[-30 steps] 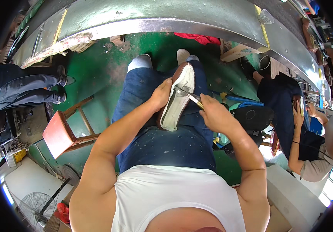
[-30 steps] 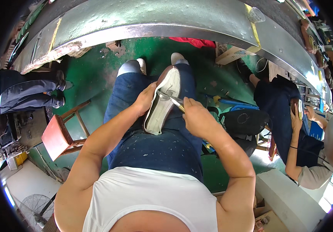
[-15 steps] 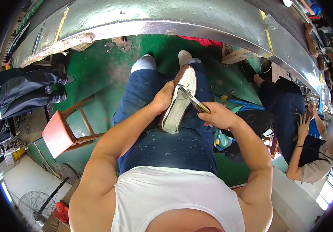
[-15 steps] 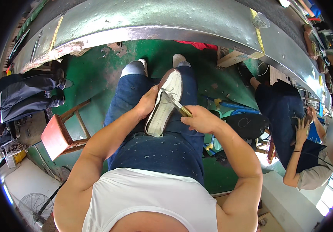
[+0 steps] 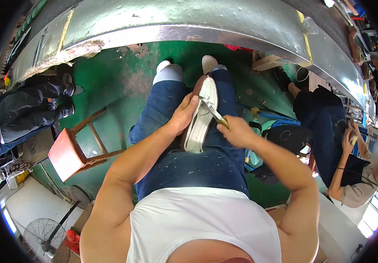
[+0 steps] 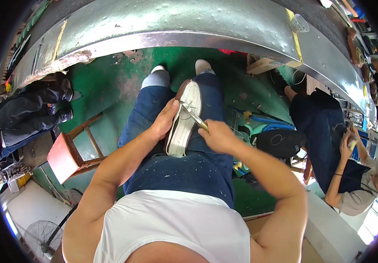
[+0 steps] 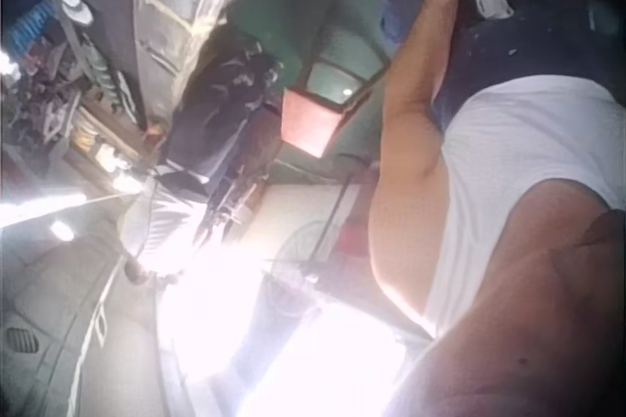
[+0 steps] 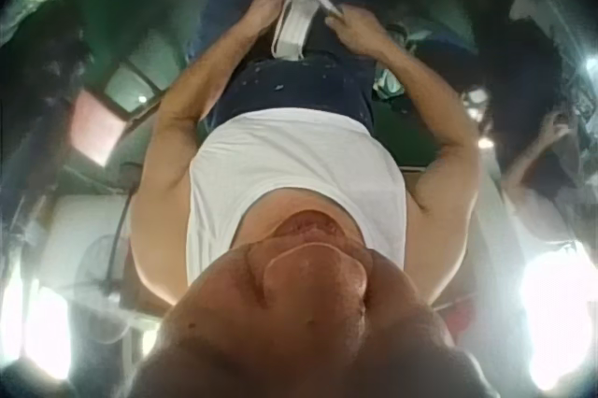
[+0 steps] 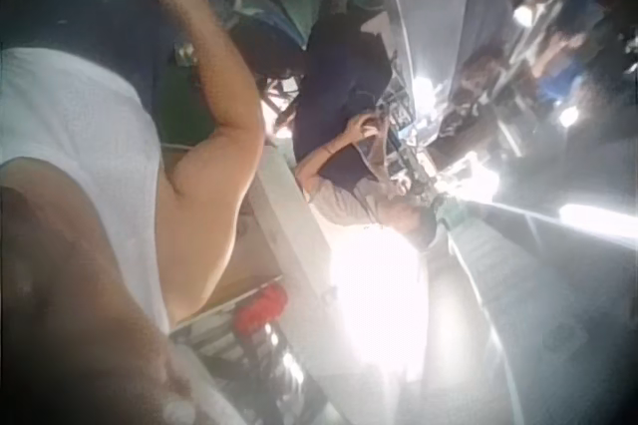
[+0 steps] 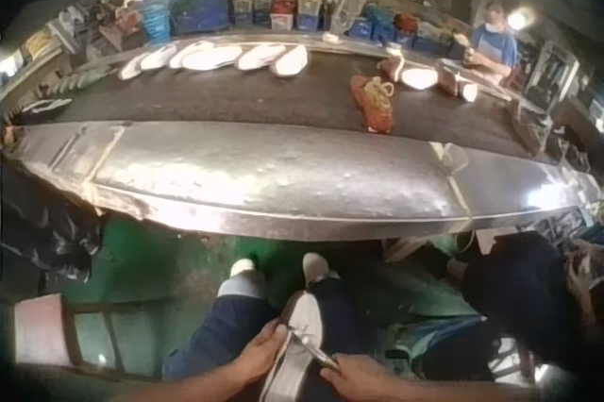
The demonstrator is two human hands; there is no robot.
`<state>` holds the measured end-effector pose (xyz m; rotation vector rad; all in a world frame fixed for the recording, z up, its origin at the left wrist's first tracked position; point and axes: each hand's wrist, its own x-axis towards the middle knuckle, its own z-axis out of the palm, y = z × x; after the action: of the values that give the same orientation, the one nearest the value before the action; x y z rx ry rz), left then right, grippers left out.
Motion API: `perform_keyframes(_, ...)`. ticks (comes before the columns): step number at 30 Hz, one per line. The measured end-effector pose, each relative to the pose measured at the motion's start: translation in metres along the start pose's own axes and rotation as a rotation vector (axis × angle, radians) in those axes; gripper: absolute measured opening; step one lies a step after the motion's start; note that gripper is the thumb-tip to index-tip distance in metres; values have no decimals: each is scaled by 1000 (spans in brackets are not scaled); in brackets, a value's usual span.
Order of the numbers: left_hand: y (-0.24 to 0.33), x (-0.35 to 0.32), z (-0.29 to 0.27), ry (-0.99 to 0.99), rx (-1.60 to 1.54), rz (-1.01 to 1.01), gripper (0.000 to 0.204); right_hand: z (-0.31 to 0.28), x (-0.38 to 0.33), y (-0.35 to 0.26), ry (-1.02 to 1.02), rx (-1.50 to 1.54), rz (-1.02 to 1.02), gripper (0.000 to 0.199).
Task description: Manually trimming or scraping the edges of shoe soles using a specialized hand tool.
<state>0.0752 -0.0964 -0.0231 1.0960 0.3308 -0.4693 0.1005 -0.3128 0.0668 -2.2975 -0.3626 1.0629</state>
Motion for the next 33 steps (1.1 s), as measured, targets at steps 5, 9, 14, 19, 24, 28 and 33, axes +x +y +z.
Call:
perform_keyframes(5, 20, 0, 2, 10, 67, -86, 75, 53, -14, -14, 93, 559, 250, 28)
perform_keyframes(9, 19, 8, 3, 27, 12, -100, 75, 69, -7, 10, 77, 768, 179, 27)
perform_keyframes(14, 24, 13, 16, 21, 20, -142, 65, 45, -4, 61, -424, 1506, 170, 31)
perform_keyframes(19, 36, 12, 24, 66, 97, -233, 59, 7, -12, 85, -562, 1365, 107, 40)
perform_keyframes(24, 39, 18, 30, 138, 237, -229, 61, -35, -26, 50, -177, 709, 164, 37)
perform_keyframes(28, 34, 18, 38, 145, 473, -191, 61, -26, 5, 29, 112, 274, -56, 40)
perform_keyframes(33, 41, 21, 24, 53, 361, -296, 66, -45, -2, 28, 72, 180, 29, 36)
